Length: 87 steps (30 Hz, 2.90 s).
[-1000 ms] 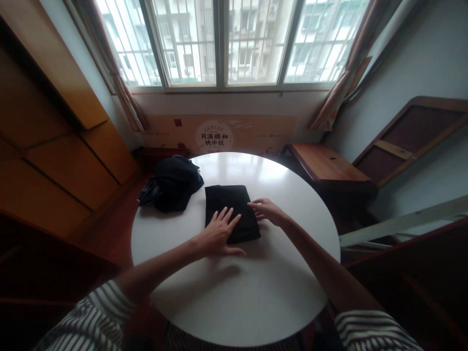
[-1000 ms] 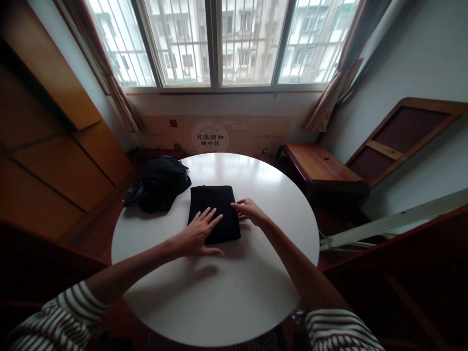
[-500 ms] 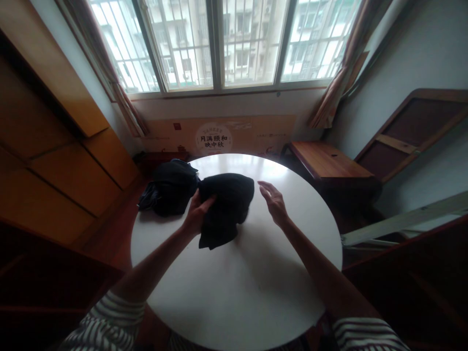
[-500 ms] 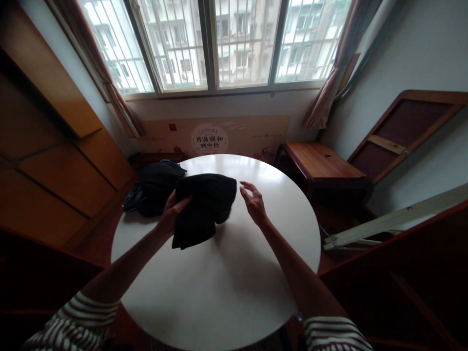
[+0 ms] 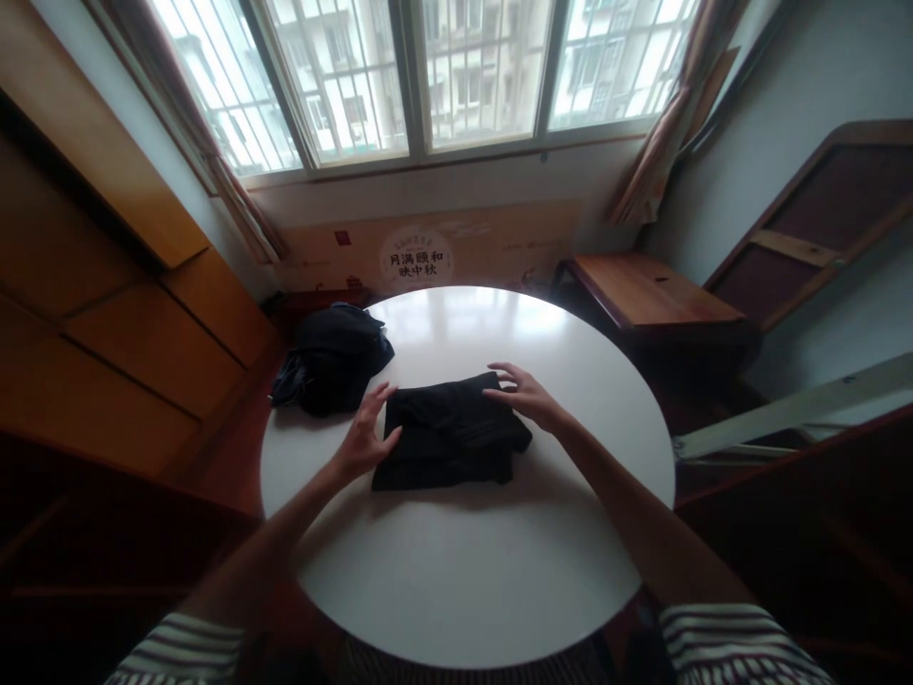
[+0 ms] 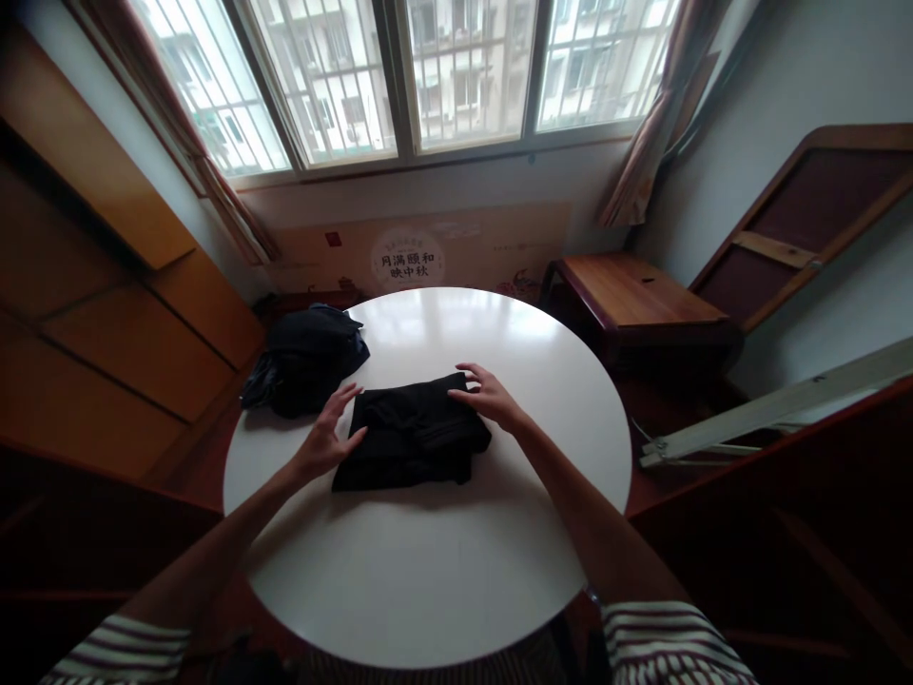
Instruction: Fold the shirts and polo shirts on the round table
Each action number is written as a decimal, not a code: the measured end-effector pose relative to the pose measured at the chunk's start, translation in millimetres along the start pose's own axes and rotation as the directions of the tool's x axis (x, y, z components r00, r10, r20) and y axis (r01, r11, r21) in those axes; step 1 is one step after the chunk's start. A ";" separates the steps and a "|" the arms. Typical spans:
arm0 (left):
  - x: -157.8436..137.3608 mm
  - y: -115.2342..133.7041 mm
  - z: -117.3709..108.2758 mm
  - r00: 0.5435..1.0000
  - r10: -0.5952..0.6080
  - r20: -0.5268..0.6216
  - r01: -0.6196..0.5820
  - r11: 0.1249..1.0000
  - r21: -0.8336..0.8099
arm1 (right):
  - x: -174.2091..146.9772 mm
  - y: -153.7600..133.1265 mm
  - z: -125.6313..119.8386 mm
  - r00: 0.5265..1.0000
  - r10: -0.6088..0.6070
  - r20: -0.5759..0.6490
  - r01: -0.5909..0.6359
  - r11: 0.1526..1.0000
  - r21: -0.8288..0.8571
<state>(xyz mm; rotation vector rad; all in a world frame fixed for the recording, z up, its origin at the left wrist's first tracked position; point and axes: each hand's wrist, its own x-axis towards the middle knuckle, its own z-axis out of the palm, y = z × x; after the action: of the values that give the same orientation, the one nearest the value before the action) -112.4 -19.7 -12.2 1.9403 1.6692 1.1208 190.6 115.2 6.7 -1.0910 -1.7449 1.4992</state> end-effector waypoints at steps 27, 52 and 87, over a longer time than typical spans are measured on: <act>18.6 -21.8 5.6 0.981 0.191 0.042 -0.196 0.951 0.240 | -70.4 -36.3 -0.3 0.973 -0.012 0.230 0.131 0.850 -0.510; 92.3 -14.7 -21.0 0.793 -0.379 0.477 0.488 0.864 -0.125 | 21.3 -45.4 -13.6 0.957 0.211 0.198 -0.138 0.935 -0.327; 27.2 34.7 41.6 0.947 -0.037 0.318 -0.146 0.833 0.533 | -16.8 -14.2 42.5 0.962 -0.210 0.175 0.238 0.332 -0.913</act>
<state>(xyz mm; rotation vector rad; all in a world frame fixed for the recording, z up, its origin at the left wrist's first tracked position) -58.4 6.8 -4.9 2.3624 1.8934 0.3038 160.0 79.2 13.6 -1.2034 -2.7259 0.1684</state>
